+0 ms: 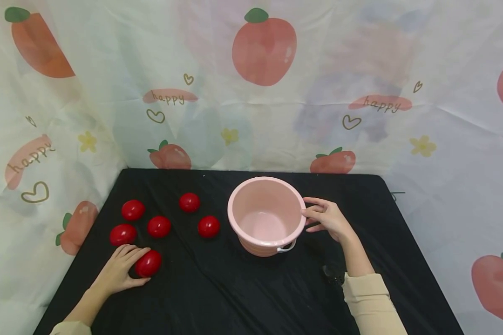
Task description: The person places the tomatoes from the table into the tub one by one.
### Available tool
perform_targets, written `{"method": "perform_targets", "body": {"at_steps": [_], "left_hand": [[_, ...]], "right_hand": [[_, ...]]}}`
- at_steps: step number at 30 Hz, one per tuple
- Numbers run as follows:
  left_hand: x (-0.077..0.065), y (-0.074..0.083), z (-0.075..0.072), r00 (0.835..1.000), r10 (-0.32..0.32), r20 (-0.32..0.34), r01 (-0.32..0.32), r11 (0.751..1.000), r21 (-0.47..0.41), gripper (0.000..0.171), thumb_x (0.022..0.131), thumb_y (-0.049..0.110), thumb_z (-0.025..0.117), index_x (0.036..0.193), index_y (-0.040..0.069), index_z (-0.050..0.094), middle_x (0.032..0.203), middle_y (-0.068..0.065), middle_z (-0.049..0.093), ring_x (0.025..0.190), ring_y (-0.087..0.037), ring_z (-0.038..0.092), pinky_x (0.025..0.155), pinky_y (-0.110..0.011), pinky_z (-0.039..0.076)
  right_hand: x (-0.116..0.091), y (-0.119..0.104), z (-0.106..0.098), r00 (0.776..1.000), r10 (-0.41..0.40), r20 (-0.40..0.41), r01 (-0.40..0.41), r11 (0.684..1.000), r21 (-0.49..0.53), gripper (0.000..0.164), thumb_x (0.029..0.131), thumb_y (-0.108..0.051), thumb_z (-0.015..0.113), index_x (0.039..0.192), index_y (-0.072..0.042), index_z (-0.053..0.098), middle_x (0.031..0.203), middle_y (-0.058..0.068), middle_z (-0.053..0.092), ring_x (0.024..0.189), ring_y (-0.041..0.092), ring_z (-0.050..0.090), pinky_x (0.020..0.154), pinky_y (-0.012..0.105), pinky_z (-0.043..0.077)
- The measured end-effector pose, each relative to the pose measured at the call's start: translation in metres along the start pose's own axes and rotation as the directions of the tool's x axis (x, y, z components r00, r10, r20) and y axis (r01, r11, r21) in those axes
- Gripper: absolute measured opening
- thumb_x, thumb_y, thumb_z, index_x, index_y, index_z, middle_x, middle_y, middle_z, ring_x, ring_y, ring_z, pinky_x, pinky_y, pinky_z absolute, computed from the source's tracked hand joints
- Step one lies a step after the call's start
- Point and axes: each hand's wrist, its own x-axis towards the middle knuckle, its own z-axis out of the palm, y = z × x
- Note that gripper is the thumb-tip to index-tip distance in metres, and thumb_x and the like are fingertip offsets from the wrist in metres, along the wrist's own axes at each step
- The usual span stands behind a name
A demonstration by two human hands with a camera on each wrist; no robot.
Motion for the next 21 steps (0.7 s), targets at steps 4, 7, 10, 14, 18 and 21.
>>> {"method": "perform_targets", "body": {"at_steps": [4,7,10,14,18,21], "left_hand": [[0.011,0.002,0.002,0.999,0.025,-0.026,-0.025,1.0,0.007,0.067,0.077,0.066,0.049,0.111,0.009,0.06,0.092,-0.006,0.062,0.089,-0.027,0.051,0.088,-0.043,0.033],[0.025,0.004,0.004,0.999,0.039,-0.034,-0.038,0.999,0.025,0.068,0.079,0.067,0.042,0.11,0.01,0.06,0.091,-0.005,0.062,0.089,-0.026,0.051,0.087,-0.042,0.035],[0.043,0.007,0.005,0.997,0.061,-0.04,-0.059,0.997,0.042,0.069,0.08,0.068,0.036,0.111,0.01,0.06,0.093,-0.005,0.063,0.09,-0.027,0.051,0.086,-0.044,0.037],[0.072,0.009,0.004,0.995,0.085,-0.049,-0.082,0.995,0.058,0.071,0.082,0.068,0.031,0.111,0.01,0.06,0.094,-0.007,0.063,0.091,-0.028,0.052,0.085,-0.046,0.039],[0.105,0.011,0.002,0.99,0.121,-0.072,-0.116,0.991,0.069,0.069,0.082,0.066,0.032,0.111,0.009,0.06,0.093,-0.007,0.062,0.09,-0.029,0.052,0.084,-0.047,0.04],[0.128,0.015,0.0,0.984,0.156,-0.083,-0.149,0.985,0.081,0.067,0.082,0.064,0.035,0.112,0.01,0.06,0.093,-0.007,0.062,0.09,-0.028,0.052,0.084,-0.046,0.041]], "right_hand": [[0.0,0.001,0.0,1.0,0.002,-0.006,-0.002,1.0,0.004,0.062,0.085,-0.018,0.065,0.135,0.005,0.035,0.089,0.001,0.067,0.072,0.014,0.066,0.061,0.038,0.055],[0.0,0.001,0.0,1.0,-0.002,-0.005,0.002,1.0,0.002,0.063,0.085,-0.018,0.065,0.135,0.005,0.035,0.089,0.002,0.067,0.072,0.014,0.066,0.061,0.038,0.055],[0.0,0.002,-0.001,1.0,-0.001,-0.003,0.001,1.0,-0.003,0.063,0.085,-0.019,0.065,0.135,0.005,0.035,0.091,0.004,0.067,0.072,0.014,0.066,0.061,0.038,0.055],[0.0,0.002,0.0,1.0,0.006,-0.007,-0.006,1.0,-0.002,0.063,0.085,-0.019,0.065,0.135,0.004,0.036,0.094,0.009,0.066,0.073,0.015,0.066,0.062,0.038,0.055],[0.001,0.002,-0.001,1.0,0.01,-0.008,-0.01,1.0,0.003,0.062,0.085,-0.018,0.065,0.135,0.003,0.036,0.097,0.014,0.065,0.073,0.015,0.066,0.062,0.038,0.055],[0.001,0.003,-0.001,1.0,0.005,-0.002,-0.005,1.0,0.009,0.062,0.085,-0.018,0.065,0.135,0.004,0.036,0.097,0.013,0.066,0.073,0.015,0.066,0.061,0.037,0.055]]}}
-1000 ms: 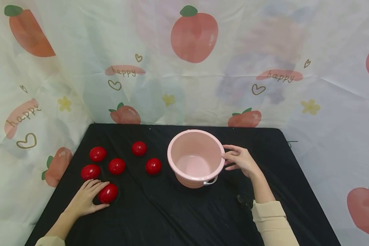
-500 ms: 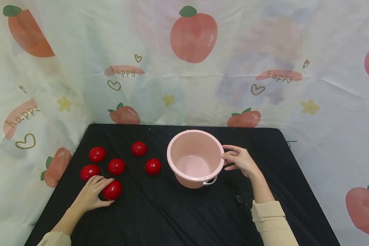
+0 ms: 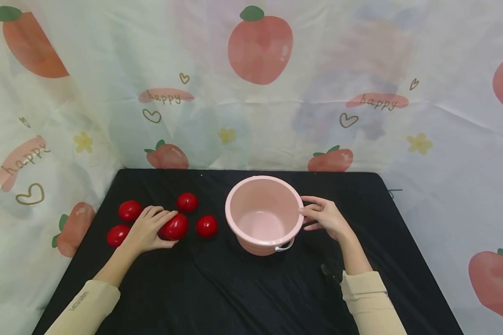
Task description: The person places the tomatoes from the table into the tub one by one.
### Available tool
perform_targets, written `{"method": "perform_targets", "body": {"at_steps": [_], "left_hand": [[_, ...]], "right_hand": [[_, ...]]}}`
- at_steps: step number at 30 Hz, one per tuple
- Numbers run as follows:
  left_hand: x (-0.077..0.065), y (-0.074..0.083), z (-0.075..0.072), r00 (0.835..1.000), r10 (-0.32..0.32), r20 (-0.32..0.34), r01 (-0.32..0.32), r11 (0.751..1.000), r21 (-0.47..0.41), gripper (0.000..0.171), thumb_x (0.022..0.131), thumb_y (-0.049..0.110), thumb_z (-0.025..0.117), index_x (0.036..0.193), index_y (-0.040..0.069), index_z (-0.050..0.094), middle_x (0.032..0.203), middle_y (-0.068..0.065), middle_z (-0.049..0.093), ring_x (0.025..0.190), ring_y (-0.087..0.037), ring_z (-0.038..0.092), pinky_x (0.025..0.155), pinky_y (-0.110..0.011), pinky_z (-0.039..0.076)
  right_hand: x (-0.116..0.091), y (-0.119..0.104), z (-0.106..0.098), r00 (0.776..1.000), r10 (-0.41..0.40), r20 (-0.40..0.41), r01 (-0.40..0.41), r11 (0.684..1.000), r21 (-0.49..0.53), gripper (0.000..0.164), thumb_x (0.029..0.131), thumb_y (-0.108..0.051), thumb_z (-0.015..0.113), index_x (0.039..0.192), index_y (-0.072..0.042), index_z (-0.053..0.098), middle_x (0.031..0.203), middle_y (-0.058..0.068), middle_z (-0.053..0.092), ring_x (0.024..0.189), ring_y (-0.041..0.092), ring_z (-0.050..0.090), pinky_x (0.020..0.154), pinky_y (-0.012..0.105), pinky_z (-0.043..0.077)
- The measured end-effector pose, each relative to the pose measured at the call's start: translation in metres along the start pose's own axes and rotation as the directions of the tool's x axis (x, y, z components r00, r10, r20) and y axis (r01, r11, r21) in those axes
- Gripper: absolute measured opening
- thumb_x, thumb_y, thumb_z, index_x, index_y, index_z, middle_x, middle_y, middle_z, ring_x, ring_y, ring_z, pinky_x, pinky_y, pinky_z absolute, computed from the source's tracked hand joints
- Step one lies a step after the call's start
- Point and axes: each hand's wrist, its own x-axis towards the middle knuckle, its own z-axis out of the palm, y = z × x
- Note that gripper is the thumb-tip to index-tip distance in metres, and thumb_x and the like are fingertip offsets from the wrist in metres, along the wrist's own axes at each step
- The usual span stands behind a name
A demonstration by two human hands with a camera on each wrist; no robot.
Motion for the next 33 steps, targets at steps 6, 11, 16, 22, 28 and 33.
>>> {"method": "perform_targets", "body": {"at_steps": [6,11,16,22,28,33], "left_hand": [[0.047,0.001,-0.003,0.999,0.05,-0.003,-0.05,0.998,0.039,0.063,0.074,0.058,0.054,0.115,0.011,0.059,0.095,-0.006,0.063,0.092,-0.028,0.051,0.085,-0.045,0.041],[0.084,0.005,-0.004,0.996,0.084,-0.019,-0.083,0.995,0.055,0.068,0.064,0.055,0.066,0.115,0.011,0.059,0.096,-0.006,0.062,0.093,-0.028,0.051,0.086,-0.044,0.04],[0.121,0.016,-0.003,0.996,0.088,-0.033,-0.086,0.995,0.057,0.066,0.064,0.053,0.067,0.116,0.013,0.059,0.099,-0.004,0.061,0.096,-0.026,0.051,0.087,-0.043,0.04],[0.155,0.037,0.006,0.995,0.092,0.036,-0.094,0.995,0.044,0.068,0.065,0.054,0.069,0.12,0.015,0.055,0.104,-0.003,0.058,0.099,-0.022,0.049,0.09,-0.041,0.038],[0.18,0.06,0.019,0.987,0.104,0.119,-0.109,0.993,0.04,0.069,0.067,0.054,0.068,0.124,0.017,0.054,0.107,-0.002,0.057,0.104,-0.02,0.048,0.093,-0.039,0.036],[0.197,0.08,0.034,0.97,0.141,0.197,-0.161,0.983,0.092,0.068,0.071,0.058,0.06,0.127,0.021,0.052,0.108,0.002,0.056,0.102,-0.016,0.046,0.092,-0.036,0.035]], "right_hand": [[0.0,-0.002,0.002,1.0,-0.007,0.007,0.007,1.0,0.008,0.061,0.085,-0.017,0.065,0.134,0.005,0.036,0.094,0.01,0.066,0.072,0.014,0.066,0.061,0.036,0.055],[0.0,-0.003,0.003,1.0,-0.006,0.006,0.006,1.0,0.007,0.061,0.085,-0.017,0.065,0.134,0.005,0.036,0.095,0.011,0.066,0.073,0.015,0.066,0.061,0.036,0.055],[0.0,-0.001,0.002,1.0,-0.003,0.0,0.003,1.0,-0.01,0.061,0.085,-0.018,0.065,0.134,0.003,0.037,0.095,0.011,0.066,0.074,0.017,0.066,0.062,0.037,0.055],[-0.001,-0.001,0.002,1.0,-0.003,-0.005,0.003,1.0,-0.02,0.061,0.085,-0.02,0.065,0.134,0.002,0.038,0.097,0.013,0.065,0.075,0.019,0.066,0.062,0.039,0.054],[-0.002,-0.001,0.001,1.0,-0.009,-0.001,0.009,1.0,-0.012,0.061,0.086,-0.019,0.064,0.134,0.004,0.037,0.094,0.008,0.066,0.073,0.016,0.066,0.061,0.037,0.055],[-0.002,0.0,0.001,1.0,-0.008,-0.005,0.008,1.0,-0.01,0.06,0.085,-0.02,0.065,0.134,0.003,0.037,0.091,0.004,0.066,0.073,0.016,0.066,0.061,0.037,0.055]]}}
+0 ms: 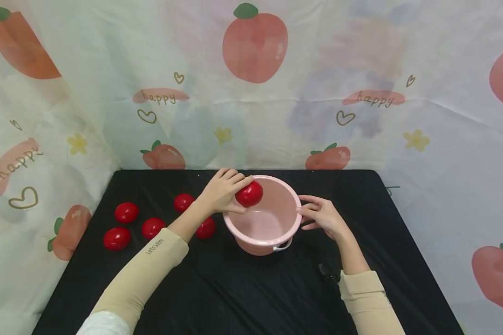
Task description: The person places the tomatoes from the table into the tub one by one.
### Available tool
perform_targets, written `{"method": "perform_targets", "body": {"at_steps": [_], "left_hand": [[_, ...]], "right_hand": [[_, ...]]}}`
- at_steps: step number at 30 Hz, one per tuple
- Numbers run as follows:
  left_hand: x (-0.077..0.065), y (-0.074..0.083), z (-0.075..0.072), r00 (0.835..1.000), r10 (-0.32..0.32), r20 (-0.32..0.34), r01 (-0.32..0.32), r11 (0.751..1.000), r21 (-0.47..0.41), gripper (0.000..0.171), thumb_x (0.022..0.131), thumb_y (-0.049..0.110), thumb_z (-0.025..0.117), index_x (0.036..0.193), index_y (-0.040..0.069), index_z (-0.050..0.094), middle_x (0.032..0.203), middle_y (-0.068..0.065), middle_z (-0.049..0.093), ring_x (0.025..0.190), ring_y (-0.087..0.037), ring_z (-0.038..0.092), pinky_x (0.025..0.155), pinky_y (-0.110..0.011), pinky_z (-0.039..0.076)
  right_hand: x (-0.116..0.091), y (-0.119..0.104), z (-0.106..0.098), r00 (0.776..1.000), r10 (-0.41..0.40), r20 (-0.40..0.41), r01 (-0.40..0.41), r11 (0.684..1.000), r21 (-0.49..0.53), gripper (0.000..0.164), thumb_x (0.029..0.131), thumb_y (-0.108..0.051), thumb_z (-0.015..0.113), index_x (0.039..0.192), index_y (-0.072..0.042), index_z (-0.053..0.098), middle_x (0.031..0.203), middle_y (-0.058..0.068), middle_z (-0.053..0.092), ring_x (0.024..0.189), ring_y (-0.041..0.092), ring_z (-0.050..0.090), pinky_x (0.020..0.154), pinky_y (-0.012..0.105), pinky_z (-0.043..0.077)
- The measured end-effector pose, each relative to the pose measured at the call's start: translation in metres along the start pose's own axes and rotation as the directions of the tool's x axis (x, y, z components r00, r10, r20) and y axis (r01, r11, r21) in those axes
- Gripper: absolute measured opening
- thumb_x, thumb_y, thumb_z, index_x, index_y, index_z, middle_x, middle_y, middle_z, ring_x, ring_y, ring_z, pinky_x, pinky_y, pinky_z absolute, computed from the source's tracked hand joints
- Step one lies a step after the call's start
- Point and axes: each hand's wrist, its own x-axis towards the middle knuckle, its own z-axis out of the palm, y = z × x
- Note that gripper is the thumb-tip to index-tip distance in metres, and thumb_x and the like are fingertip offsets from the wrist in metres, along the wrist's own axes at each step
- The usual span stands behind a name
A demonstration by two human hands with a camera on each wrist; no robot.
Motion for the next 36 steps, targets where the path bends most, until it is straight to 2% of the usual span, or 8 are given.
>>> {"method": "perform_targets", "body": {"at_steps": [4,8,12,20,25,30,36], "left_hand": [[0.015,0.016,0.005,0.995,0.025,0.099,-0.029,0.999,0.043,0.071,0.073,0.063,0.054,0.132,0.024,0.047,0.116,0.005,0.053,0.103,-0.015,0.044,0.092,-0.035,0.033],[0.029,0.03,0.008,0.974,0.054,0.219,-0.061,0.998,0.029,0.074,0.073,0.064,0.054,0.136,0.025,0.041,0.124,0.005,0.05,0.113,-0.015,0.041,0.098,-0.037,0.031],[0.038,0.04,0.014,0.945,0.092,0.313,-0.097,0.995,0.001,0.075,0.074,0.061,0.056,0.137,0.026,0.038,0.128,0.005,0.048,0.12,-0.016,0.037,0.102,-0.04,0.028],[0.047,0.05,0.03,0.89,0.154,0.429,-0.167,0.986,-0.008,0.08,0.072,0.062,0.061,0.139,0.027,0.036,0.132,0.004,0.046,0.121,-0.016,0.036,0.103,-0.04,0.028],[0.051,0.055,0.038,0.844,0.161,0.511,-0.198,0.98,0.018,0.082,0.072,0.064,0.059,0.141,0.028,0.031,0.134,0.006,0.043,0.122,-0.016,0.034,0.103,-0.041,0.028],[0.052,0.057,0.045,0.808,0.166,0.566,-0.229,0.972,0.043,0.083,0.072,0.063,0.061,0.141,0.031,0.03,0.135,0.008,0.042,0.122,-0.015,0.034,0.103,-0.04,0.026],[0.052,0.06,0.056,0.759,0.14,0.636,-0.265,0.959,0.105,0.086,0.071,0.063,0.06,0.143,0.034,0.023,0.138,0.009,0.037,0.125,-0.014,0.03,0.105,-0.039,0.024]], "right_hand": [[0.0,0.001,0.0,1.0,0.004,-0.004,-0.004,1.0,-0.01,0.061,0.085,-0.022,0.065,0.134,0.002,0.038,0.091,0.001,0.066,0.074,0.018,0.066,0.062,0.038,0.054],[0.0,0.002,-0.001,1.0,0.01,-0.005,-0.01,1.0,-0.015,0.061,0.085,-0.022,0.065,0.135,0.001,0.038,0.091,0.001,0.065,0.074,0.018,0.066,0.063,0.038,0.054],[0.001,0.003,-0.001,1.0,0.011,-0.005,-0.011,1.0,-0.018,0.061,0.086,-0.022,0.065,0.135,0.001,0.037,0.092,0.002,0.065,0.073,0.017,0.066,0.063,0.039,0.054],[0.001,0.002,0.0,1.0,0.014,0.001,-0.014,1.0,-0.024,0.061,0.086,-0.023,0.063,0.136,0.001,0.037,0.094,0.004,0.065,0.074,0.017,0.066,0.064,0.039,0.054],[0.0,0.001,0.001,1.0,0.015,0.001,-0.015,0.999,-0.03,0.061,0.087,-0.022,0.062,0.136,0.001,0.035,0.098,0.009,0.064,0.075,0.017,0.066,0.064,0.039,0.054],[0.0,-0.001,0.001,1.0,0.011,0.003,-0.011,0.999,-0.034,0.061,0.088,-0.023,0.062,0.136,0.002,0.035,0.101,0.015,0.063,0.075,0.016,0.065,0.064,0.038,0.054],[0.001,0.0,0.001,1.0,0.022,0.0,-0.022,0.999,-0.032,0.061,0.088,-0.022,0.062,0.137,0.001,0.034,0.103,0.016,0.062,0.075,0.016,0.065,0.064,0.038,0.054]]}}
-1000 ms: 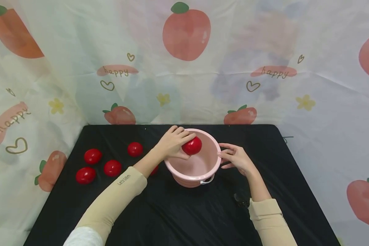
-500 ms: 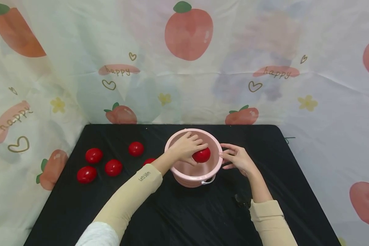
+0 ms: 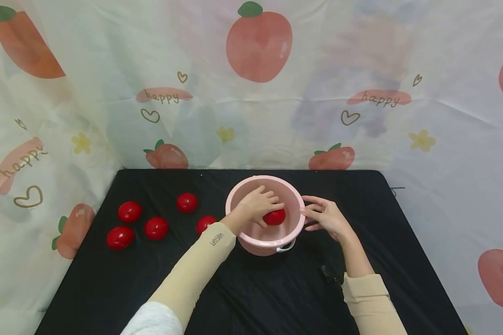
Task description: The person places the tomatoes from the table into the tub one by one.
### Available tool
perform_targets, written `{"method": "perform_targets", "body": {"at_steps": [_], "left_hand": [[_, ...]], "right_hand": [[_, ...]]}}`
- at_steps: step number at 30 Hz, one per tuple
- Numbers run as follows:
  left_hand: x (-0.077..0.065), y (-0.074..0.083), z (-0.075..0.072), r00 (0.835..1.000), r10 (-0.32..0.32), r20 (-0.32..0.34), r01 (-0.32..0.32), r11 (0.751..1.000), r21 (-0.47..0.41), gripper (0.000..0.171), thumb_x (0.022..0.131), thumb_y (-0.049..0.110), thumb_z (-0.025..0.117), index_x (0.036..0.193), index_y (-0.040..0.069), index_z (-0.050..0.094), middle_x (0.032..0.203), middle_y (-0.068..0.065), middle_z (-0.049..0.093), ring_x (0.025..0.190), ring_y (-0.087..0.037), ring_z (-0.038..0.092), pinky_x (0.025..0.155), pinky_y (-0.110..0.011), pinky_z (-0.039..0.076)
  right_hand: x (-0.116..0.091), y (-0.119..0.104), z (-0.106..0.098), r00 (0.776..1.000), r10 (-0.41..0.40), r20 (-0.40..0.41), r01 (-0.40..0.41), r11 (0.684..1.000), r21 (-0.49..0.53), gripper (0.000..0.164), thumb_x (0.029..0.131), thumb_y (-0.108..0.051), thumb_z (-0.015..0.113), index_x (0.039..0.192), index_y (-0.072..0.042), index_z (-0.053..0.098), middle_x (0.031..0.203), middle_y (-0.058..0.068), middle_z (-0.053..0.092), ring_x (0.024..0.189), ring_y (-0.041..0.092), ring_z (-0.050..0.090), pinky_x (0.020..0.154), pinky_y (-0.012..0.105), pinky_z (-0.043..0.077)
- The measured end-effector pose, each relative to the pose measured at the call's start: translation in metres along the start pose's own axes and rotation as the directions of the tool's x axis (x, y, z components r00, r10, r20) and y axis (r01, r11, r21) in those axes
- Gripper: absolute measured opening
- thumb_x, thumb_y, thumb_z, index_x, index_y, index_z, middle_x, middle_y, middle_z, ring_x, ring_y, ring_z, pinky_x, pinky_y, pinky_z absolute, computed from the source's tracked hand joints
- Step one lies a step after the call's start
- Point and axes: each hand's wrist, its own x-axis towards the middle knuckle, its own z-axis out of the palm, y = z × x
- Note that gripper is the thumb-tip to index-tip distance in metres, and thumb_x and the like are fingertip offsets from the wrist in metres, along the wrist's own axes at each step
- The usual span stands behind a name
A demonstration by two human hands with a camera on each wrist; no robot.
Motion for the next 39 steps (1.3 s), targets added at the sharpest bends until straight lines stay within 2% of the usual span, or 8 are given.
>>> {"method": "perform_targets", "body": {"at_steps": [4,12,21,32,39], "left_hand": [[0.003,0.002,0.003,0.998,-0.013,0.054,0.008,0.996,0.084,0.084,0.074,0.064,0.056,0.142,0.035,0.018,0.138,0.01,0.036,0.124,-0.014,0.03,0.103,-0.037,0.025],[0.006,0.005,0.004,0.99,-0.031,0.138,0.007,0.986,0.169,0.08,0.079,0.061,0.052,0.143,0.039,0.011,0.142,0.011,0.029,0.127,-0.012,0.026,0.105,-0.034,0.022],[0.018,0.009,0.012,0.966,-0.097,0.239,0.044,0.975,0.217,0.084,0.078,0.063,0.05,0.143,0.042,0.002,0.142,0.013,0.025,0.126,-0.01,0.025,0.101,-0.03,0.026],[0.01,0.013,0.006,0.928,-0.176,0.33,0.083,0.957,0.278,0.084,0.083,0.062,0.044,0.143,0.039,-0.01,0.147,0.012,0.015,0.131,-0.011,0.016,0.104,-0.029,0.02],[0.012,0.014,0.007,0.914,-0.192,0.359,0.088,0.954,0.288,0.075,0.088,0.057,0.037,0.142,0.04,-0.012,0.149,0.013,0.01,0.133,-0.01,0.012,0.106,-0.027,0.016]], "right_hand": [[0.0,0.0,0.0,1.0,-0.006,0.005,0.006,1.0,0.003,0.061,0.088,-0.022,0.061,0.137,0.002,0.034,0.103,0.016,0.062,0.075,0.015,0.065,0.064,0.038,0.054],[-0.001,-0.001,0.0,1.0,-0.008,0.009,0.008,1.0,0.001,0.062,0.087,-0.023,0.062,0.137,0.002,0.034,0.096,0.007,0.064,0.075,0.015,0.065,0.065,0.039,0.054],[0.0,0.0,0.0,1.0,-0.012,0.006,0.013,1.0,-0.008,0.062,0.087,-0.024,0.063,0.136,0.002,0.035,0.101,0.015,0.063,0.075,0.016,0.065,0.064,0.038,0.055],[0.0,-0.002,0.002,1.0,-0.014,0.008,0.015,1.0,-0.017,0.062,0.087,-0.024,0.063,0.136,0.002,0.035,0.107,0.025,0.059,0.075,0.015,0.065,0.064,0.038,0.055],[0.0,-0.001,0.001,1.0,-0.018,0.007,0.018,1.0,-0.016,0.061,0.087,-0.023,0.062,0.136,0.002,0.035,0.108,0.027,0.058,0.074,0.016,0.065,0.063,0.038,0.055]]}}
